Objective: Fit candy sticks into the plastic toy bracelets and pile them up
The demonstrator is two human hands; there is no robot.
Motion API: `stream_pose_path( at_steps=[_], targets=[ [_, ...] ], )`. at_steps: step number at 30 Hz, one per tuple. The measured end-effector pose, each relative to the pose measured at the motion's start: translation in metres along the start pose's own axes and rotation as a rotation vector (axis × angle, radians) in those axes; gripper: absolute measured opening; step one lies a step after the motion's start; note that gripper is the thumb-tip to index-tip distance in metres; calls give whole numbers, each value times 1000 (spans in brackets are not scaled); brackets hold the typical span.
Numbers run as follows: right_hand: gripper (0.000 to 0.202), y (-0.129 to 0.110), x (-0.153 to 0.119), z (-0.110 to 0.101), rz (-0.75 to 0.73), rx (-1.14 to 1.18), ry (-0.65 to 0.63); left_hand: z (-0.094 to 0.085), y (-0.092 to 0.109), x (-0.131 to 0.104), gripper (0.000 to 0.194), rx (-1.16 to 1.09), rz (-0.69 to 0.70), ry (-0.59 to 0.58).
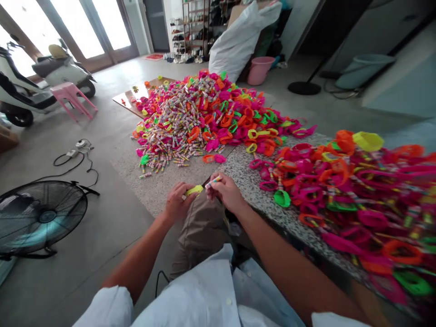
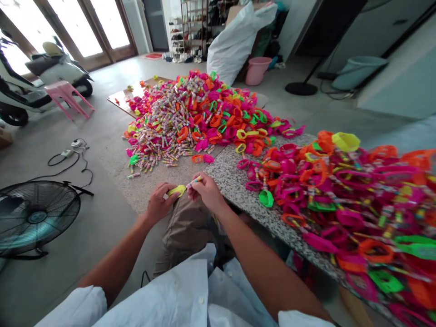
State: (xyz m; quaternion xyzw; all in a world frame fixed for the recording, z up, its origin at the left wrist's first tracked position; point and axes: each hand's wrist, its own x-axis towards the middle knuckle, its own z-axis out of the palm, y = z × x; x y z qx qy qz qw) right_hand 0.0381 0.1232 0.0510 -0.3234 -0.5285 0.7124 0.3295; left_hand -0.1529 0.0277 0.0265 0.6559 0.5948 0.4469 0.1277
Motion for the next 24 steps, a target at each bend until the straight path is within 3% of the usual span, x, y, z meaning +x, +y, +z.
stream_pose_path(
  at_steps=[5, 10, 14, 16, 20, 24],
  targets=[
    [16, 3, -51, 0, -138, 62, 157, 19, 33, 8, 25, -157, -154, -81],
    [14, 0, -65, -6, -197, 16, 287, 32, 61, 15, 43, -424, -283, -265],
    [19, 0, -70, -15, -147, 173, 309, 36, 66, 12, 55, -625, -320, -372],
    [22, -1, -72, -18, -133, 286, 299, 39, 65, 9, 52, -679, -334, -377],
    [25, -4, -77, -22, -148, 448, 327, 42, 66, 8, 46, -729, -383, -279],
    [25, -3, -81, -22, -194, 381, 450, 42, 74, 9, 39, -839, -367, -247]
  ],
)
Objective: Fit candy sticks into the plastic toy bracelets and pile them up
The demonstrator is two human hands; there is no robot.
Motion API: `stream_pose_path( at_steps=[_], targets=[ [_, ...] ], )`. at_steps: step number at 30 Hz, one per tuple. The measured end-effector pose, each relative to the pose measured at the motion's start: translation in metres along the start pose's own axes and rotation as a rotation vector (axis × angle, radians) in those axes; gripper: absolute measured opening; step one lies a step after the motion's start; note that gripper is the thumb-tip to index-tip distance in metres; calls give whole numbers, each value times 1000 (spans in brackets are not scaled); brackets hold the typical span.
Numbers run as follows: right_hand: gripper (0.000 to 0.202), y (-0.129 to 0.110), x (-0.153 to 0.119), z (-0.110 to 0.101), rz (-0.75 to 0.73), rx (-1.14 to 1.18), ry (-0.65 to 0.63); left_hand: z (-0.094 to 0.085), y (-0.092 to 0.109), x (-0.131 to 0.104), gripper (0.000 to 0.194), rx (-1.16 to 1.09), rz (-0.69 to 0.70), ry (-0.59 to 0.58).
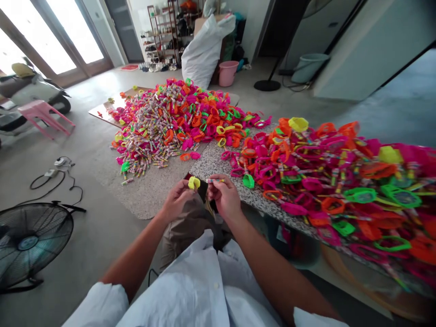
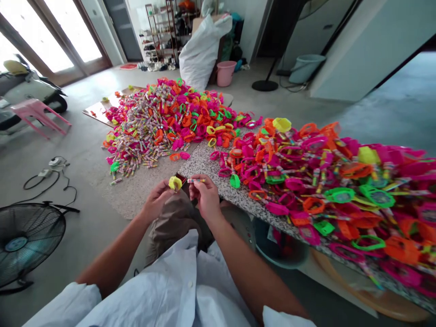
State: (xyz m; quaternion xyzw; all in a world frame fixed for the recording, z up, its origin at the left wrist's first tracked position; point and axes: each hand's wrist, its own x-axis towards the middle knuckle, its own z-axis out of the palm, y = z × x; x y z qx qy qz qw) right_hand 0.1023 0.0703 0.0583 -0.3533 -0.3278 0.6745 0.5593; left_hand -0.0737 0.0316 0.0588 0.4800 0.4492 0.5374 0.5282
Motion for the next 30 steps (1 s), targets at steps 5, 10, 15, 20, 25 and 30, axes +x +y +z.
stream_pose_path(
  at_steps=[5, 10, 15, 20, 25, 30],
  targets=[
    [22, 1, -13, 4, -177, -290, -33, 7, -3, -2, 45, -133, -8, -8],
    [23, -5, -26, 9, -276, -286, -129, 14, -5, -2, 47, -144, -57, 99],
    [30, -7, -27, 6, -249, -258, -110, 21, 12, -3, 40, -222, -66, 66],
    [33, -6, -26, 6, -155, -201, -87, 20, 18, -3, 32, -276, -68, 62],
    [35, -6, -27, 8, -142, -190, -124, 18, 11, -1, 23, -269, -68, 52],
    [28, -7, -27, 6, -153, -243, -147, 15, 5, 0, 26, -361, -83, 52]
  ],
)
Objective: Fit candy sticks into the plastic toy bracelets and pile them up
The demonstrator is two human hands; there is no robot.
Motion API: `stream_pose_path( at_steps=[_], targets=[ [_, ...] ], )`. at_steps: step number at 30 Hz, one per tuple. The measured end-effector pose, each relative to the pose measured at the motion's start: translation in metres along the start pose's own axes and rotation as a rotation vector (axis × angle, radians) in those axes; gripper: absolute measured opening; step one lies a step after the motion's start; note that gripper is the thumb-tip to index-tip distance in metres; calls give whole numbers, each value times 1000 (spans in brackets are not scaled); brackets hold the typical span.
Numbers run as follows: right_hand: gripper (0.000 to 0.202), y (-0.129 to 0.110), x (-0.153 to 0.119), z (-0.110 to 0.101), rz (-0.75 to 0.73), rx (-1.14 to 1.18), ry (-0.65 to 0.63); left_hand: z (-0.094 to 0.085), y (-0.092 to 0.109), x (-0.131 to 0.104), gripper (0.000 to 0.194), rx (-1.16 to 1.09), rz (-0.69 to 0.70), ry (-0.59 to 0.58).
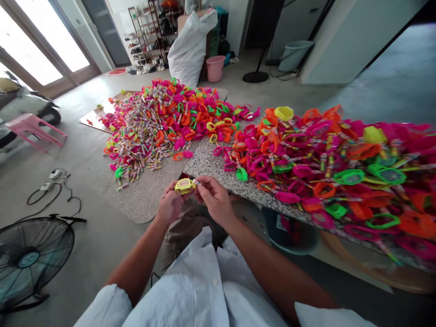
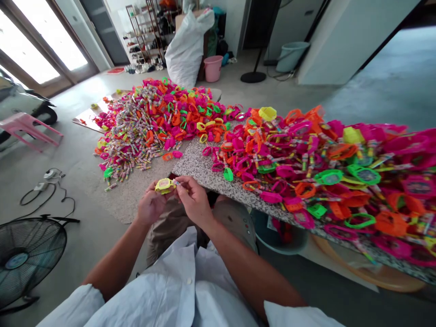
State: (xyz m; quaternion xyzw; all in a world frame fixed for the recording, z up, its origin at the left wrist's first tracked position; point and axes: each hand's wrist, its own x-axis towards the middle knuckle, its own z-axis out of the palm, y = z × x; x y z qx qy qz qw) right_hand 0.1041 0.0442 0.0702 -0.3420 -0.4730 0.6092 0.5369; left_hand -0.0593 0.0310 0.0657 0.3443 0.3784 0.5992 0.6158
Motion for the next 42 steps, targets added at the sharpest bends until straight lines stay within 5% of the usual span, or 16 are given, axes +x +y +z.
stream_pose_path(
  at_steps=[5, 15, 27, 36, 42],
  targets=[
    [26, 1, 1, 1, 6, -13, -39, -3, -2, 3, 38, 1, -14, 36],
    [29, 5, 1, 2, 74, 31, 8, -11, 2, 12, 20, -144, -12, 224],
    [20, 8, -7, -1, -167, -256, -58, 8, 7, 1, 24, -320, -109, 71],
    [13, -7, -4, -9, -149, -292, -128, -7, -9, -3, 26, 158, 38, -80],
    [15, -3, -5, -14, -83, -251, -47, -13, 2, -3, 25, 728, 331, -56]
  ],
)
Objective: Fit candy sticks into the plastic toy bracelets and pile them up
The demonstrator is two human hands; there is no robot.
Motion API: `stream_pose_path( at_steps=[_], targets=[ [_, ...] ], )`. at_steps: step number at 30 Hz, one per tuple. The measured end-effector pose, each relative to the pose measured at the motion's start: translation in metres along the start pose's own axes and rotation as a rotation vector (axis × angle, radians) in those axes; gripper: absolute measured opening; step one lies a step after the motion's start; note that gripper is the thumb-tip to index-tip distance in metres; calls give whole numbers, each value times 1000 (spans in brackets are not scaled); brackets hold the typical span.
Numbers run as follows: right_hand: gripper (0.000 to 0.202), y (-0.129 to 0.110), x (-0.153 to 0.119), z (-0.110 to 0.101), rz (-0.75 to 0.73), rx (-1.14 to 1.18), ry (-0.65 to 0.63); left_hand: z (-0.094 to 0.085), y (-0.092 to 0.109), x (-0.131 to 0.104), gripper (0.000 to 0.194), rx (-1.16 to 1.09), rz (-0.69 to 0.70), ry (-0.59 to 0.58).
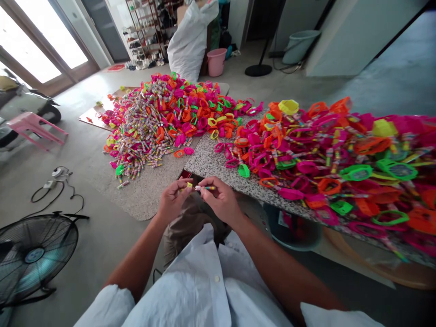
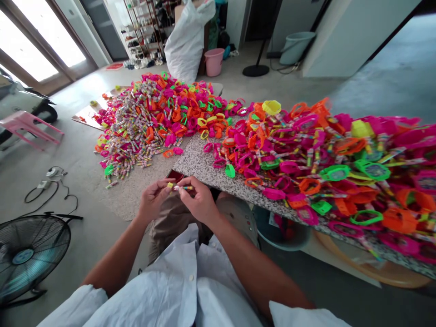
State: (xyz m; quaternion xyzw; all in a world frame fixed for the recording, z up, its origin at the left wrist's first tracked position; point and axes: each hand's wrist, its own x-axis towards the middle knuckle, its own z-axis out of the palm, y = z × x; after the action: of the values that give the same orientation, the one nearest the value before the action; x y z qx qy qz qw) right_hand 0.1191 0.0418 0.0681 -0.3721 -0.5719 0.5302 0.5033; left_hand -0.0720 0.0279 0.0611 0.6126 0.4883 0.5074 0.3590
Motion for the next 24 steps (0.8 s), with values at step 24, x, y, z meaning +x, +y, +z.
stream_pose_path(
  at_steps=[24],
  targets=[
    [11, -7, -1, -7, -78, -201, 50, 5, 6, 3, 9, 258, 445, -56]
  ],
)
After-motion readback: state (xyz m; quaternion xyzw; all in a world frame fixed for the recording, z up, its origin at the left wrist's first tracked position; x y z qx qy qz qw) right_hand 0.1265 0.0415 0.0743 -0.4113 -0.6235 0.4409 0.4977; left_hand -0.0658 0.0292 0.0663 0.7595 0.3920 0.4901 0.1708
